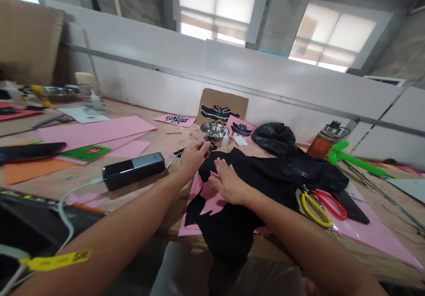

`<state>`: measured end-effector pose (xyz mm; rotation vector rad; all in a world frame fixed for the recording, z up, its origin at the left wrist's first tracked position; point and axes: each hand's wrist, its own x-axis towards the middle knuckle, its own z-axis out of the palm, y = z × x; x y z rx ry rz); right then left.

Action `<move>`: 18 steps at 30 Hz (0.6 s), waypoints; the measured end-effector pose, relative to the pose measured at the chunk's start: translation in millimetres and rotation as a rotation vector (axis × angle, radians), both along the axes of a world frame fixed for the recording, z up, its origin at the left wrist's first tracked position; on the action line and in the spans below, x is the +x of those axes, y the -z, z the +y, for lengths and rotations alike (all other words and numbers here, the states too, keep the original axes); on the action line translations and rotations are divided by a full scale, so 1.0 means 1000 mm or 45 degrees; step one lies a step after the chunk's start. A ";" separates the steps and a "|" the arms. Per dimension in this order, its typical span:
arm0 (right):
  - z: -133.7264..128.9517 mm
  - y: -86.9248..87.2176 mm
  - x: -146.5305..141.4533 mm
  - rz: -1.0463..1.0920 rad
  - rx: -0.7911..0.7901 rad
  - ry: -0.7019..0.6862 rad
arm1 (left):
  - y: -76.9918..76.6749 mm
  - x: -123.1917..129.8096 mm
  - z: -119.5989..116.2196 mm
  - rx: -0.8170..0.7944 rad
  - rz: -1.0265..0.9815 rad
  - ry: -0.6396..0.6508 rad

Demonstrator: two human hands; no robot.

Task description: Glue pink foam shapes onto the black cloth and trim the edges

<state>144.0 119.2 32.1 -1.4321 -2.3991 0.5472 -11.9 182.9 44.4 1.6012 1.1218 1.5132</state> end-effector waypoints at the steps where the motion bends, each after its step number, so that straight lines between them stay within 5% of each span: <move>1: 0.000 -0.002 -0.005 -0.028 0.034 -0.023 | 0.000 -0.001 0.000 0.008 -0.003 -0.010; 8: 0.003 0.010 -0.035 -0.270 0.100 -0.128 | 0.001 -0.006 0.006 0.025 -0.033 -0.084; 18: 0.005 0.025 -0.032 -0.255 0.148 -0.121 | 0.002 -0.001 0.002 0.050 0.021 -0.094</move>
